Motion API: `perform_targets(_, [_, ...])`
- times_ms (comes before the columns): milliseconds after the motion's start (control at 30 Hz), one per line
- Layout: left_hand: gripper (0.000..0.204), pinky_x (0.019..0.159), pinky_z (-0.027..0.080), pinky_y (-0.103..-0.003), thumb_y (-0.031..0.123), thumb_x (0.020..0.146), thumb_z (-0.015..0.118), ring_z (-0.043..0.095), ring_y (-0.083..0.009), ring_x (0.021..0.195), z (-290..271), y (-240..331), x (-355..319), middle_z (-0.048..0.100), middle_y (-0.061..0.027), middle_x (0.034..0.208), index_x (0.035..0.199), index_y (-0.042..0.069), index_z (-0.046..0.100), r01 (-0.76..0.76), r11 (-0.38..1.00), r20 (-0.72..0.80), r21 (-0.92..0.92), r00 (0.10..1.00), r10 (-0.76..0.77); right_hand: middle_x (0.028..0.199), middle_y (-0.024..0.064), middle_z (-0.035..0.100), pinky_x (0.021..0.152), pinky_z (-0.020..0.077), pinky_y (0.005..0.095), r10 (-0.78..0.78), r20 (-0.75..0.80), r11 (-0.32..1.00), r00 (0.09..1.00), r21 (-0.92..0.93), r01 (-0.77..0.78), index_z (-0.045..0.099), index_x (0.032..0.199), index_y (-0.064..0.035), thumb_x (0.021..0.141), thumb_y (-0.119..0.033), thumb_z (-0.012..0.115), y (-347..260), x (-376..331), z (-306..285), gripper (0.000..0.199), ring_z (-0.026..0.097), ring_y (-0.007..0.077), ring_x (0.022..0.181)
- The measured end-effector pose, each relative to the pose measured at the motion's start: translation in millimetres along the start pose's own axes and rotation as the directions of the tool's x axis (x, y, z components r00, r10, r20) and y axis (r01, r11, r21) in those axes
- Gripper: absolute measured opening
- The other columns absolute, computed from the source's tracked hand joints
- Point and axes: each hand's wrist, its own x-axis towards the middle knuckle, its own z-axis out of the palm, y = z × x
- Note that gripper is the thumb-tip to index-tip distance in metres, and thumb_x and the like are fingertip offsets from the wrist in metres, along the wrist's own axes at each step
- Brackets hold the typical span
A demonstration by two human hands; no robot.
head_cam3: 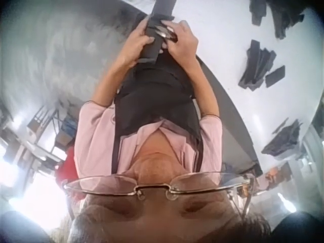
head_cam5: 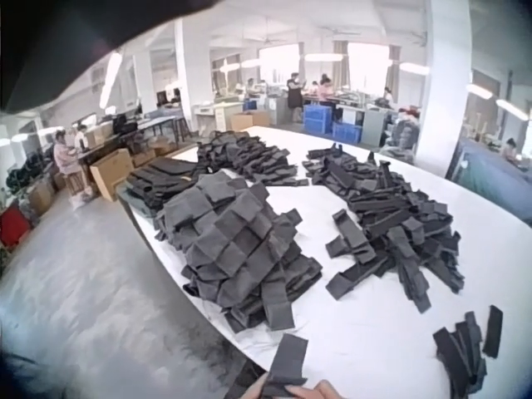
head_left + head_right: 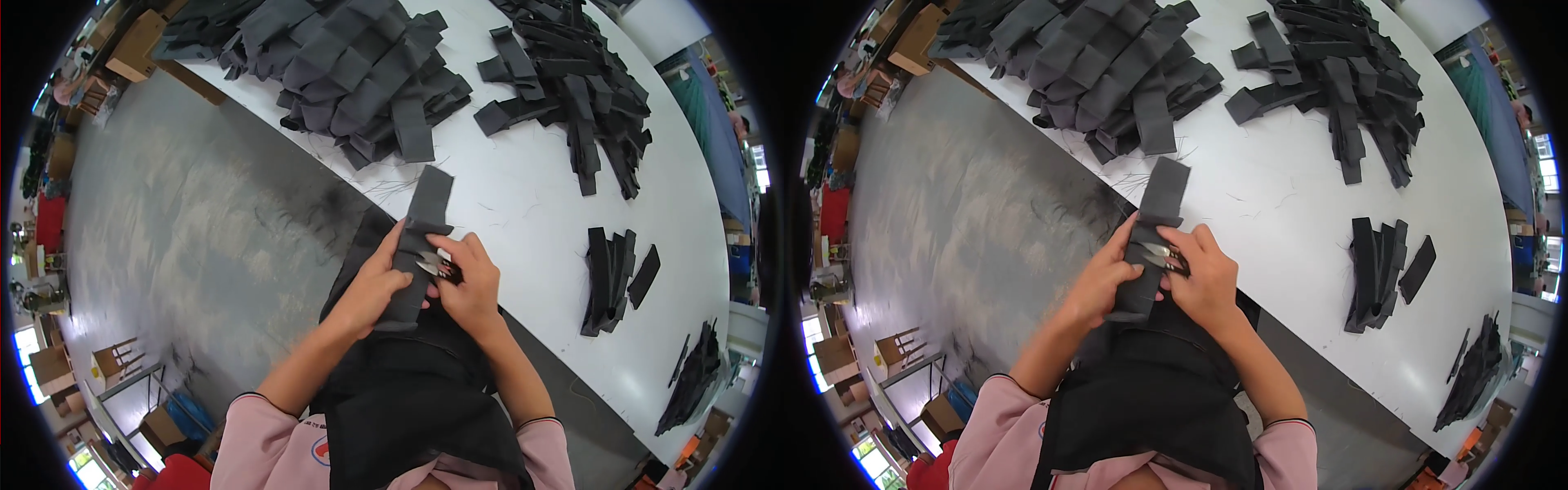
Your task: The person is using a small pair of snips/scissors to trim excess threads or refine the edges of pre-cut black fabric strips in a manufacturing setting.
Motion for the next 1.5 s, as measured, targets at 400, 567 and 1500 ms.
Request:
perform_targets(400, [0.045,0.072,0.051,-0.035,0.014,0.089,0.050,0.061,-0.0258,0.087,-12,-24,-9,0.047,-0.0185,0.116,0.124,0.003,0.026,0.196,0.981,0.112,0.005,0.974,-0.195,0.065,-0.0054,0.043,0.046,0.0297,0.0166,0.516,-0.028,0.608,0.856,0.716,-0.343,0.050,0.081,-0.0063,0.088,-0.015,0.053,2,15,-3,0.011,0.036,0.0012,0.054])
perform_targets(567, [0.031,0.102,0.026,-0.045,0.023,0.076,0.068,0.021,-0.0384,0.131,2,-9,4,0.028,-0.0213,0.139,0.075,-0.003,0.050,-0.570,0.448,0.370,0.688,0.807,0.460,0.066,-0.0058,0.046,0.038,0.0216,0.0161,0.515,0.521,0.225,0.681,0.684,-0.694,0.053,0.080,-0.0068,0.082,-0.013,0.059,21,24,-19,0.009,0.033,-0.0006,0.048])
perform_targets(1500, [0.036,0.103,0.023,-0.042,0.035,0.081,0.062,0.025,-0.0313,0.132,-18,-10,16,0.049,-0.0089,0.125,0.091,0.001,0.057,-0.551,0.535,0.337,0.640,0.828,0.449,0.074,0.0066,0.061,0.052,0.0450,0.0251,0.074,-0.059,0.995,0.995,0.071,-0.070,0.061,0.093,-0.0051,0.072,-0.008,0.069,-2,-46,-49,0.022,0.060,0.0177,0.059])
